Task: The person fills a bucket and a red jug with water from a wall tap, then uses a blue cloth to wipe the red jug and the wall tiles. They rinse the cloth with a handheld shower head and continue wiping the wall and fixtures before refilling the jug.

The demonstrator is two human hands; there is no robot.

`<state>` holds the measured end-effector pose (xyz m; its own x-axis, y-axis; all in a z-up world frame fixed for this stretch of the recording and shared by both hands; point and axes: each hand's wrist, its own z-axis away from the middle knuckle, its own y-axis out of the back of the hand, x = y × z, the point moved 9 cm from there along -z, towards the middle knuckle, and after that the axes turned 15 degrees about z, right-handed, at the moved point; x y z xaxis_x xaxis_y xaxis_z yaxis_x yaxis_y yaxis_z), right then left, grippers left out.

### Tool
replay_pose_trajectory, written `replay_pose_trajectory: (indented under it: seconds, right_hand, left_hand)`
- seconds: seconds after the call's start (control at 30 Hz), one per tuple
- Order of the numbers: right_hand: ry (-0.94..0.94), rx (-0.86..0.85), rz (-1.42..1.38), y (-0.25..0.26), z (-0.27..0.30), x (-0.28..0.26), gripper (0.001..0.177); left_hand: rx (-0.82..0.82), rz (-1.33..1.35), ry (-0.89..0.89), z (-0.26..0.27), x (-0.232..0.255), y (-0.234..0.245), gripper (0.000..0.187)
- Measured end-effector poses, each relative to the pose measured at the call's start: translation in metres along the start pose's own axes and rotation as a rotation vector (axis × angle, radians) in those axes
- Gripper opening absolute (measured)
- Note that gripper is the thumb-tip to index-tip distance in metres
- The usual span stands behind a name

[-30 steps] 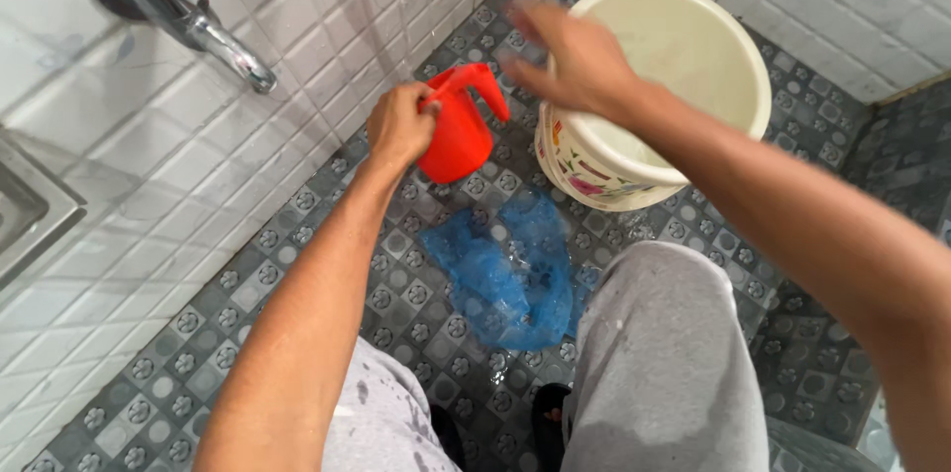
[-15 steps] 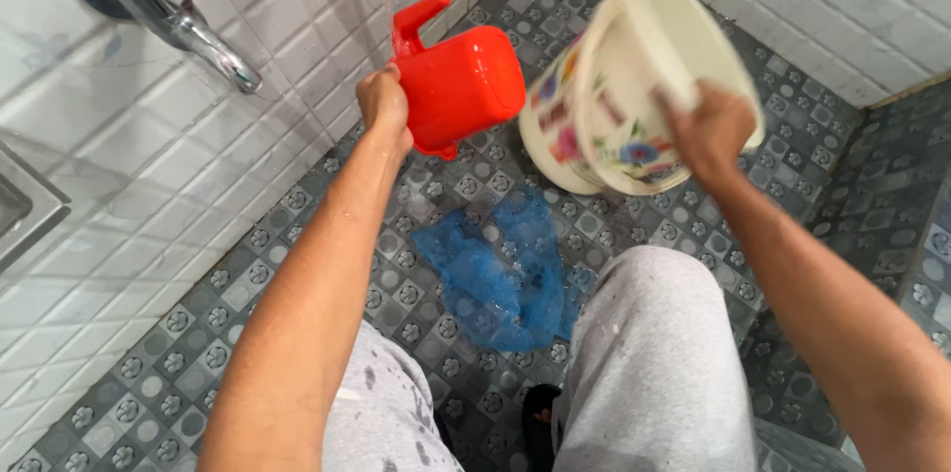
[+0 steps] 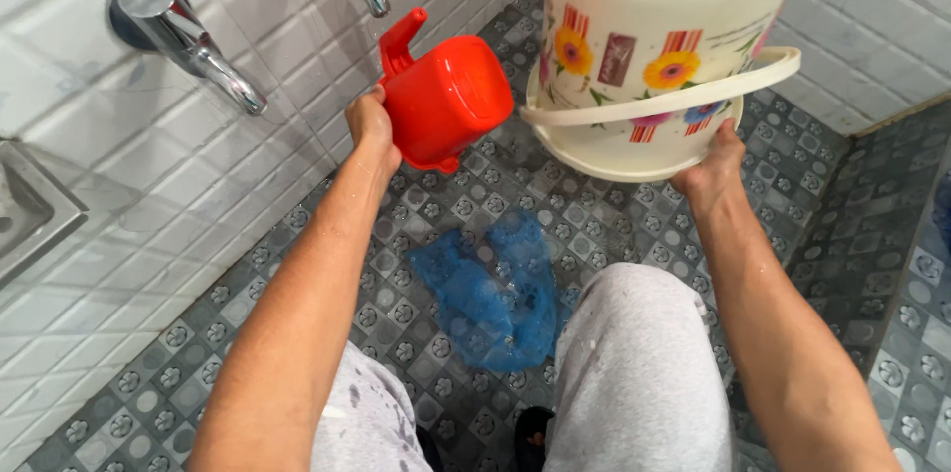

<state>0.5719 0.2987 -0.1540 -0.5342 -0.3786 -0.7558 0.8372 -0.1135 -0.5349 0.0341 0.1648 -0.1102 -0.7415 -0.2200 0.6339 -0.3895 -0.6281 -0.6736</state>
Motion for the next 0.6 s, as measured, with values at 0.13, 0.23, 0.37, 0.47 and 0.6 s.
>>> replay_pose_trajectory:
  seconds: [0.13,0.23,0.37,0.47,0.6]
  right_hand:
    - [-0.017,0.047,-0.026,-0.008,0.011,-0.011,0.069]
    - [-0.061,0.124,0.020,-0.017,0.022,-0.015,0.069]
    - [-0.026,0.168,0.171,-0.032,0.029,-0.023,0.065]
    - [0.069,-0.004,0.284,-0.073,0.025,-0.040,0.063]
    - [0.087,0.013,0.550,-0.133,0.016,-0.066,0.055]
  left_hand:
    - [0.002,0.033,0.132,0.004,-0.010,0.002,0.036]
    - [-0.038,0.057,0.202,0.005,-0.009,-0.002,0.038]
    - [-0.179,0.109,0.270,0.008,-0.016,-0.011,0.042]
    - [-0.240,0.088,0.294,0.009,-0.016,-0.015,0.040]
    - [-0.157,-0.127,0.221,0.005,-0.004,-0.006,0.034]
